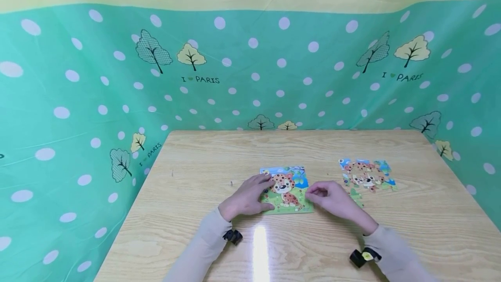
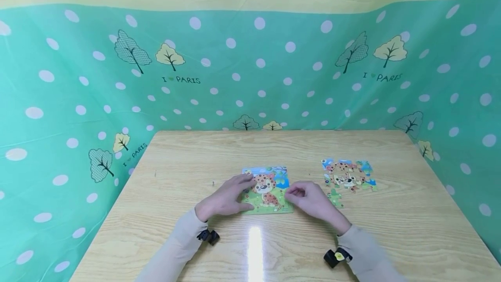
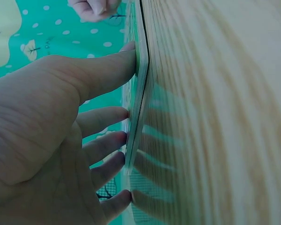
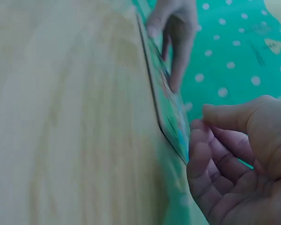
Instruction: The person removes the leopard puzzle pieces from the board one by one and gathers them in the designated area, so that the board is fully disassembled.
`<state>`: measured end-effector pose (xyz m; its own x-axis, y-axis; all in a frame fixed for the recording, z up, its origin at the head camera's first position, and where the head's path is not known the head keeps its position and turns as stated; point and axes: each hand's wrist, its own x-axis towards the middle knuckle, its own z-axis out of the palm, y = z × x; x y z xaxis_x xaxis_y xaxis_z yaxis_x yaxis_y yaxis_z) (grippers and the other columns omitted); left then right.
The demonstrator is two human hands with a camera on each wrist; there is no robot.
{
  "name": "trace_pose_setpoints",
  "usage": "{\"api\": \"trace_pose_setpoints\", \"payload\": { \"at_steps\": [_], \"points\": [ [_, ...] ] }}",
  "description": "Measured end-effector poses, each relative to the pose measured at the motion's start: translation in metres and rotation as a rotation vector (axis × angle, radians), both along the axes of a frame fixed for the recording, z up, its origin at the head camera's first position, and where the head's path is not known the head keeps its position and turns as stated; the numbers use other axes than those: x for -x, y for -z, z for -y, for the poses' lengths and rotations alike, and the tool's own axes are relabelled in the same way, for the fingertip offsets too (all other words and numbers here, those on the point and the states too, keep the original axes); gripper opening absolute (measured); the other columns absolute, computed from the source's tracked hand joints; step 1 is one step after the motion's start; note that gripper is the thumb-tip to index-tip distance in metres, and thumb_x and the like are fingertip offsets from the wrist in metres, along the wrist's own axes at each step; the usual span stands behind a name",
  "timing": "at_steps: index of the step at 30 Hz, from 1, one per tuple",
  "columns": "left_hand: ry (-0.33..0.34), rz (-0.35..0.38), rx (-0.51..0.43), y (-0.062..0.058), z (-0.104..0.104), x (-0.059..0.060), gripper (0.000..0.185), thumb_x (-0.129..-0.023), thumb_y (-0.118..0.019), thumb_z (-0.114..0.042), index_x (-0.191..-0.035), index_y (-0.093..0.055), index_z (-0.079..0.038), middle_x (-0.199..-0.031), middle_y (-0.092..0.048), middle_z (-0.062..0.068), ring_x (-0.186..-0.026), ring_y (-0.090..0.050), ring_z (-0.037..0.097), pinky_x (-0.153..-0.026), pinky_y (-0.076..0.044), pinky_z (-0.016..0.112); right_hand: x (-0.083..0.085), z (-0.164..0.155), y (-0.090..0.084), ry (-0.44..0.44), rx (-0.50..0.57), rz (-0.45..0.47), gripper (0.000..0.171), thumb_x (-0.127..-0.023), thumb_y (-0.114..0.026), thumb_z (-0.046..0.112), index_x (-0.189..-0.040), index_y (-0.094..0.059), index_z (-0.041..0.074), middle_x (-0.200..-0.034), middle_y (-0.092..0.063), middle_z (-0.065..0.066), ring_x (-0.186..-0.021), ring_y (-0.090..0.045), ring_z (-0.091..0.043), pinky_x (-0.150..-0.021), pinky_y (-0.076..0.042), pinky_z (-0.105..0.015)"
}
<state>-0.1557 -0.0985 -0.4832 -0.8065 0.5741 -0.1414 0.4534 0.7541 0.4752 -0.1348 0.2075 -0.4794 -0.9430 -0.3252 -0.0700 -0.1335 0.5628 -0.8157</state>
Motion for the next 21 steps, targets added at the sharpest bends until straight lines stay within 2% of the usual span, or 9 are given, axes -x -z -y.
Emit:
{"api": "trace_pose_setpoints", "payload": {
  "at_steps": [6,14,21],
  "points": [
    [-0.005,-0.001,0.008,0.002,0.0,0.0,0.08,-0.096,-0.078,-0.043,-0.162,-0.046,-0.014,-0.176,-0.031,0.008,-0.164,-0.027,0.031,-0.135,-0.021,0.055,-0.002,0.025,0.001,-0.022,0.013,-0.051,0.01,-0.097,-0.078,0.02,-0.103,-0.08,0.012,-0.091,-0.075,0.002,-0.083,-0.066,-0.009,-0.075,-0.057,-0.021],
    [-0.007,-0.006,0.014,0.003,0.0,0.0,0.079,-0.095,-0.078,-0.043,-0.162,-0.047,-0.015,-0.176,-0.032,0.007,-0.164,-0.027,0.031,-0.135,-0.022,0.054,-0.001,0.049,0.003,-0.117,-0.017,-0.064,0.015,-0.095,-0.081,0.022,-0.105,-0.078,0.011,-0.088,-0.071,0.005,-0.078,-0.063,-0.008,-0.07,-0.055,-0.02],
    [-0.005,-0.01,0.012,0.001,0.0,0.0,0.079,-0.095,-0.079,-0.043,-0.161,-0.047,-0.014,-0.176,-0.032,0.008,-0.163,-0.028,0.032,-0.135,-0.022,0.056,0.004,0.054,0.005,-0.171,-0.104,-0.085,0.044,-0.089,-0.088,0.026,-0.125,-0.074,0.005,-0.079,-0.062,0.006,-0.066,-0.052,-0.005,-0.058,-0.044,-0.019]
  ]
}}
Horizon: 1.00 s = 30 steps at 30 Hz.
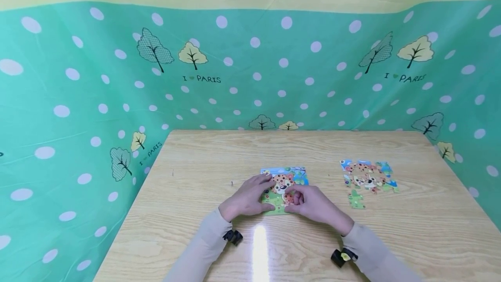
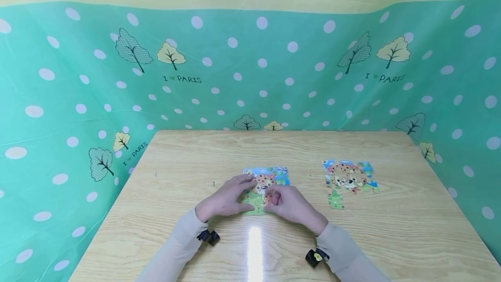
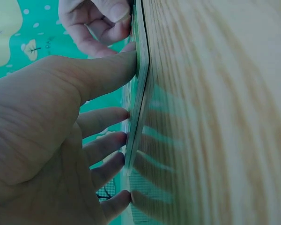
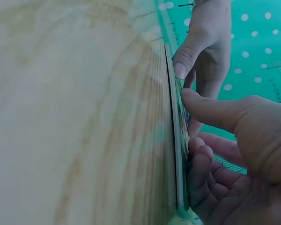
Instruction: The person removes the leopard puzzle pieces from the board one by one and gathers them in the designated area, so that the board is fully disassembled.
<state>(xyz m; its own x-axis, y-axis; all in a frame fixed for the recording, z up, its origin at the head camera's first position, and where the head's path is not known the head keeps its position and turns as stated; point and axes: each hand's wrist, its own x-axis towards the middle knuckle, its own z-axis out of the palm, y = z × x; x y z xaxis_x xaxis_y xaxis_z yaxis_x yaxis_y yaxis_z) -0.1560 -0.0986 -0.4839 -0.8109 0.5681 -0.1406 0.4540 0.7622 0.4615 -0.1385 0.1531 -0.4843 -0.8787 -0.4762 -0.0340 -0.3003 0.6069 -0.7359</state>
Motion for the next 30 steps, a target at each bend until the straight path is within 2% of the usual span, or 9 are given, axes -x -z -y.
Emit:
{"api": "trace_pose_setpoints", "payload": {
  "at_steps": [3,6,19,30],
  "points": [
    [0.001,-0.001,0.002,-0.002,0.0,0.0,0.079,-0.095,-0.078,-0.043,-0.162,-0.047,-0.015,-0.176,-0.031,0.007,-0.164,-0.027,0.031,-0.135,-0.021,0.056,0.001,0.001,-0.001,-0.014,-0.037,-0.011,0.048,-0.088,-0.089,0.029,-0.127,-0.074,0.006,-0.074,-0.057,0.007,-0.062,-0.047,-0.004,-0.056,-0.039,-0.019],
    [0.003,-0.001,-0.004,-0.001,0.0,0.0,0.078,-0.096,-0.078,-0.043,-0.162,-0.047,-0.014,-0.176,-0.032,0.008,-0.164,-0.027,0.031,-0.135,-0.022,0.055,0.002,0.002,-0.002,-0.024,-0.058,-0.007,0.044,-0.087,-0.089,0.03,-0.122,-0.075,0.007,-0.072,-0.055,0.007,-0.061,-0.044,-0.004,-0.055,-0.036,-0.019],
    [0.004,-0.006,-0.024,0.0,0.0,0.0,0.079,-0.095,-0.079,-0.041,-0.161,-0.048,-0.011,-0.175,-0.033,0.01,-0.163,-0.029,0.034,-0.134,-0.022,0.057,0.01,0.005,-0.003,-0.044,-0.081,0.078,0.03,-0.088,-0.089,0.028,-0.11,-0.072,0.015,-0.069,-0.049,0.006,-0.06,-0.043,-0.008,-0.057,-0.034,-0.021],
    [0.018,-0.022,-0.022,0.001,0.001,0.001,0.078,-0.095,-0.079,-0.041,-0.16,-0.048,-0.011,-0.174,-0.034,0.011,-0.162,-0.029,0.034,-0.134,-0.023,0.057,0.01,0.005,-0.001,0.024,-0.066,0.087,0.031,-0.084,-0.092,0.028,-0.107,-0.073,0.019,-0.072,-0.052,0.004,-0.063,-0.044,-0.011,-0.057,-0.034,-0.022]
  ]
}}
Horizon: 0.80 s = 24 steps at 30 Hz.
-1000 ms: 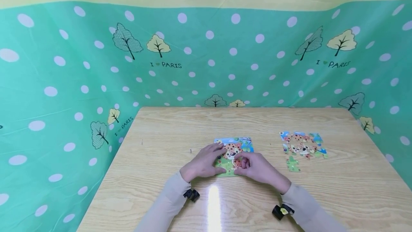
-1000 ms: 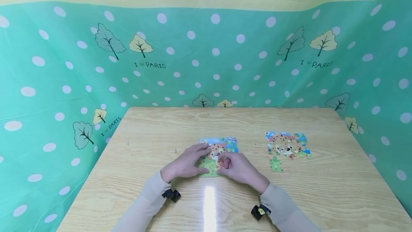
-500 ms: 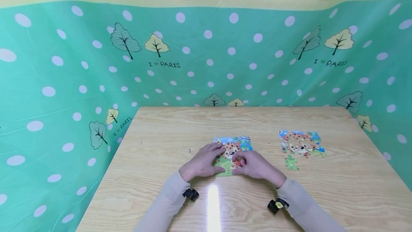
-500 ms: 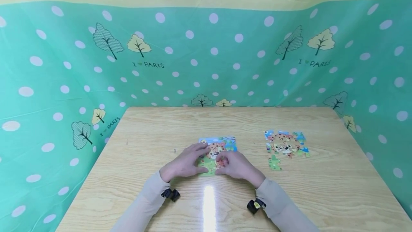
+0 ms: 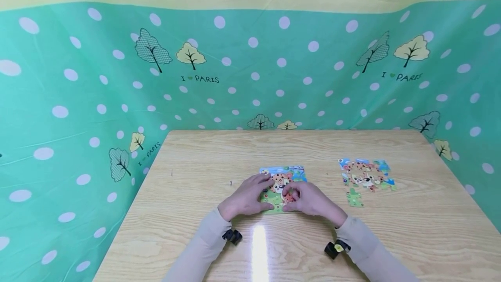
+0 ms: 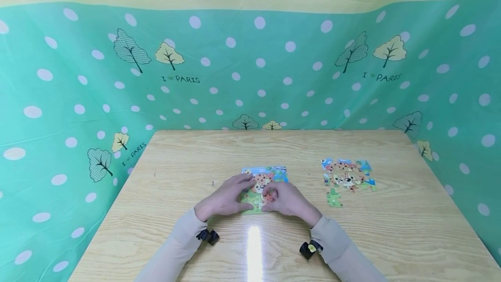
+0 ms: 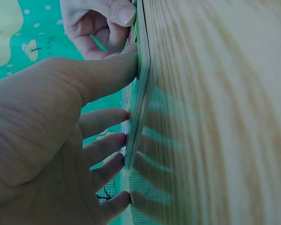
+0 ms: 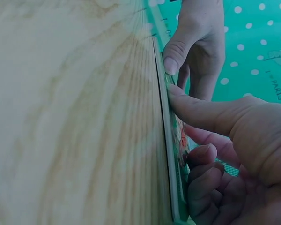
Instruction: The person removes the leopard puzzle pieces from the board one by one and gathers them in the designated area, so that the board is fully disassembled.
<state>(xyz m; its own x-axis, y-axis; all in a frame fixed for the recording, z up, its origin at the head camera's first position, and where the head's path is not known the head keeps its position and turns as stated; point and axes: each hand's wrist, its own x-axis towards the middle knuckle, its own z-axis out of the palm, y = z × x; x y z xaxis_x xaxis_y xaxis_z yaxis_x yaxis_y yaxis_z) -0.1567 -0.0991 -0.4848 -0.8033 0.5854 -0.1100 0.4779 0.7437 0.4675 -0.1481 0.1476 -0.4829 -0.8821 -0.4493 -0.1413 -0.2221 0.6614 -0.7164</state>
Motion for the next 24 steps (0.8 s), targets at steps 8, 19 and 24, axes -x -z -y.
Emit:
{"api": "trace_pose_setpoints", "payload": {
  "at_steps": [8,19,24],
  "points": [
    [-0.004,0.005,-0.002,0.0,0.0,0.0,0.079,-0.095,-0.079,-0.042,-0.16,-0.048,-0.011,-0.174,-0.034,0.011,-0.163,-0.029,0.034,-0.134,-0.023,0.057,-0.003,0.001,0.0,0.04,-0.013,-0.037,0.033,-0.081,-0.094,0.03,-0.104,-0.072,0.023,-0.097,-0.062,0.0,-0.087,-0.054,-0.016,-0.074,-0.045,-0.031],
    [-0.006,0.012,-0.004,-0.002,0.0,-0.001,0.079,-0.095,-0.078,-0.042,-0.161,-0.047,-0.011,-0.175,-0.033,0.011,-0.163,-0.029,0.034,-0.134,-0.022,0.058,0.002,-0.008,0.005,-0.046,0.131,-0.01,0.023,-0.092,-0.085,0.024,-0.112,-0.074,0.017,-0.098,-0.066,0.001,-0.082,-0.056,-0.013,-0.069,-0.047,-0.023],
    [-0.005,0.009,0.009,-0.001,0.0,0.0,0.079,-0.095,-0.078,-0.043,-0.161,-0.047,-0.012,-0.175,-0.032,0.01,-0.163,-0.028,0.034,-0.134,-0.023,0.057,0.004,-0.011,0.005,-0.035,0.198,0.007,0.016,-0.102,-0.074,0.021,-0.115,-0.076,0.012,-0.095,-0.069,-0.001,-0.073,-0.057,-0.01,-0.062,-0.047,-0.021]
  ]
}}
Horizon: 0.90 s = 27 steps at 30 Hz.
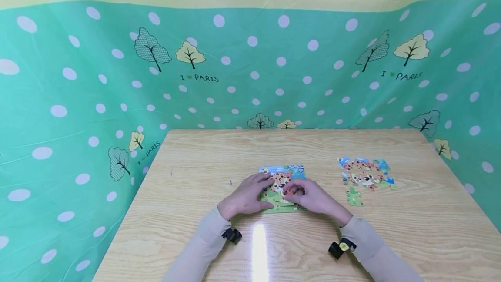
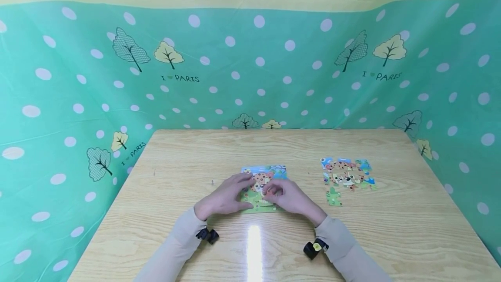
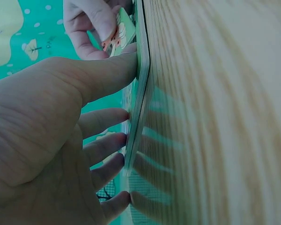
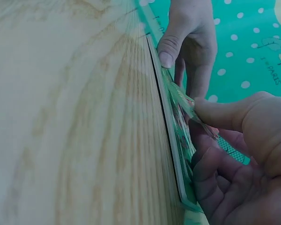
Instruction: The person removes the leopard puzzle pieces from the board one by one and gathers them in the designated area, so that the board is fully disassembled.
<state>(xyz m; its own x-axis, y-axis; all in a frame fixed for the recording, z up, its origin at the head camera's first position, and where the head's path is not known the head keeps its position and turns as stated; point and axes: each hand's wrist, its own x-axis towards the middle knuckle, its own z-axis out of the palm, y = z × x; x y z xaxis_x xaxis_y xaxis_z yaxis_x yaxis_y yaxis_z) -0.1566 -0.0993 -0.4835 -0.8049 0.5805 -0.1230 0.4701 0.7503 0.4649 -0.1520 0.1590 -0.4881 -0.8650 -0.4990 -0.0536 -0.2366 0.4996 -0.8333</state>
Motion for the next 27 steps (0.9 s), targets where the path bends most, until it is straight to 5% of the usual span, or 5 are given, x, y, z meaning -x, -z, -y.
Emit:
{"api": "trace_pose_setpoints", "payload": {
  "at_steps": [27],
  "points": [
    [0.003,0.001,-0.006,0.002,0.001,0.0,0.078,-0.096,-0.078,-0.042,-0.161,-0.047,-0.013,-0.174,-0.034,0.01,-0.163,-0.028,0.033,-0.135,-0.023,0.055,0.0,-0.029,-0.002,0.104,-0.009,0.025,0.021,-0.098,-0.077,0.026,-0.113,-0.074,0.011,-0.099,-0.073,-0.003,-0.081,-0.065,-0.016,-0.067,-0.056,-0.025]
  ]
}}
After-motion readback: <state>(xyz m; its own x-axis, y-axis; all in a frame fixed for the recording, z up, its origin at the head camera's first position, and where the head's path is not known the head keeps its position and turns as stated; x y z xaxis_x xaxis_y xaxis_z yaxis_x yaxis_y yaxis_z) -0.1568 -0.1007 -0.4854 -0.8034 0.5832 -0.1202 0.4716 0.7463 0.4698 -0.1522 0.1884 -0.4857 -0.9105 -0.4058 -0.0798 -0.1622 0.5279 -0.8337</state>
